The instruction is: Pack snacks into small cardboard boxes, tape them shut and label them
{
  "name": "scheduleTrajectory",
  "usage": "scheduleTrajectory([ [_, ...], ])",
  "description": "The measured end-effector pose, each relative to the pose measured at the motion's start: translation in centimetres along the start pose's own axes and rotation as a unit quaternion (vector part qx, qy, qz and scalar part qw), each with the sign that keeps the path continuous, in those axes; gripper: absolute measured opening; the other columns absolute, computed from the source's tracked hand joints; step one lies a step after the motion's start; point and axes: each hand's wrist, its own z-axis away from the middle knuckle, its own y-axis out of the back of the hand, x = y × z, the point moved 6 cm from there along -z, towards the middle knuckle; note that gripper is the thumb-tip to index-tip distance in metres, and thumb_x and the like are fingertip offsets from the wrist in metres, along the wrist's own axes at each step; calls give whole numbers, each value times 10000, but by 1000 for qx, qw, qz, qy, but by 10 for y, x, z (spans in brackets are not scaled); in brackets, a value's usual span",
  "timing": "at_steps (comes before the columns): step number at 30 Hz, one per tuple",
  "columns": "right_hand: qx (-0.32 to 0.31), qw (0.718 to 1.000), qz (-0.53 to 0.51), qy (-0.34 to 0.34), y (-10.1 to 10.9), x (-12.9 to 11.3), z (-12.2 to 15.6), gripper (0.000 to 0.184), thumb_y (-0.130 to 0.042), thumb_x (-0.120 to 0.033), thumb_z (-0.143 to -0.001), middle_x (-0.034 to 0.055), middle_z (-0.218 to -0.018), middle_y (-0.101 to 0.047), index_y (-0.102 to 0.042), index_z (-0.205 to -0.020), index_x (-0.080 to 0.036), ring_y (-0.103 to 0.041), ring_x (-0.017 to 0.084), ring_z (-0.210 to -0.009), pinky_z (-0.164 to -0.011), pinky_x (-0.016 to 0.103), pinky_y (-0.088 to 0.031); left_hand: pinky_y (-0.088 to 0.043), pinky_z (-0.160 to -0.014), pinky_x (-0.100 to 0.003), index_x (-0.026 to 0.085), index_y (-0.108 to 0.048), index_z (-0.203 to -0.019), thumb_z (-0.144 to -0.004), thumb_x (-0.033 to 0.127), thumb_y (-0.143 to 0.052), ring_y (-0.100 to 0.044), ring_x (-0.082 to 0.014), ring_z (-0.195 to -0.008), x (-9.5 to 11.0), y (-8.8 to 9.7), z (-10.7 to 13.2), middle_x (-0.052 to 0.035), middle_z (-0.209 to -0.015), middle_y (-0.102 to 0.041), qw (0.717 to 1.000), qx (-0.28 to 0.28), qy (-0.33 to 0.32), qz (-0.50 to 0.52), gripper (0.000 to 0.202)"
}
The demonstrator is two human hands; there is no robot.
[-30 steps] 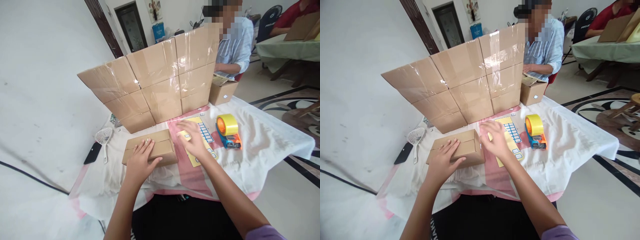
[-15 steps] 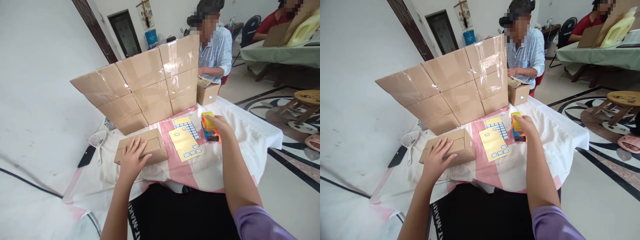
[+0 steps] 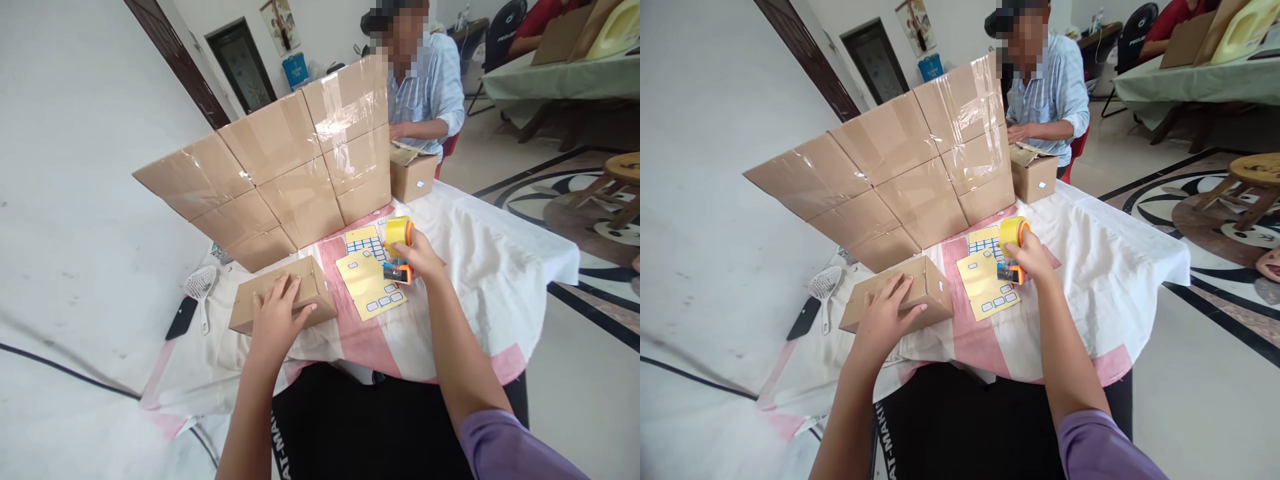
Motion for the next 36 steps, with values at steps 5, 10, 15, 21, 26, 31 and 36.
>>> scheduleTrajectory([
  [5,-15,995,-65,79,-36,-44,22,271,-636,-283,-757,47,-923,-705,-589,-1009,-195,-685,253,-848,-726,364,-557,-349,-1162,-624,186,-566,-1428,-907,451,-669,-560,-382,-1306,1,0,6,-164,-1437,-599,995,80,-8,56,593],
  [10,-91,982,-55,154,-80,-87,60,263,-558,-468,-957,24,-817,-634,-551,-940,-206,-613,199,-729,-673,321,-487,-281,-1226,-542,251,-701,-1210,-985,314,-562,-568,-292,-1336,40,10,32,-94,-1371,-665,946,222,-85,222,272],
  [15,-127,970,-44,202,-105,-116,95,430,-291,-497,-1081,-7,-674,-496,-448,-793,-219,-485,151,-579,-570,293,-363,-501,-1001,-406,221,-760,-1017,-963,324,-605,-625,-253,-1137,75,-8,39,-106,-1163,-652,873,184,-13,450,193],
  [21,-34,968,-11,250,-99,-111,94,416,-302,-438,-1097,-32,-616,-411,-377,-745,-230,-384,131,-521,-534,289,-277,-531,-934,-312,228,-792,-938,-903,353,-710,-618,-206,-1056,77,-26,38,-62,-1048,-585,711,161,89,679,153],
  [26,16,961,34,273,-84,-102,84,427,-291,-457,-1098,-27,-604,-416,-381,-746,-231,-381,137,-513,-537,299,-265,-538,-850,-280,212,-799,-971,-921,379,-690,-668,-175,-905,87,-18,39,-54,-930,-691,731,85,105,669,206],
  [31,70,960,50,266,-67,-100,81,468,-285,-498,-1093,-23,-592,-401,-381,-721,-231,-366,137,-508,-536,303,-260,-497,-584,-235,169,-757,-916,-862,407,-741,-590,-106,-538,96,-29,41,-12,-695,-691,695,-17,137,706,244],
  [36,119,971,12,208,-55,-96,77,507,-292,-576,-1073,-7,-629,-422,-387,-708,-236,-395,152,-552,-553,307,-304,-462,-498,-221,161,-740,-820,-830,435,-754,-562,-94,-475,99,-52,63,-18,-704,-693,689,-70,167,702,274],
])
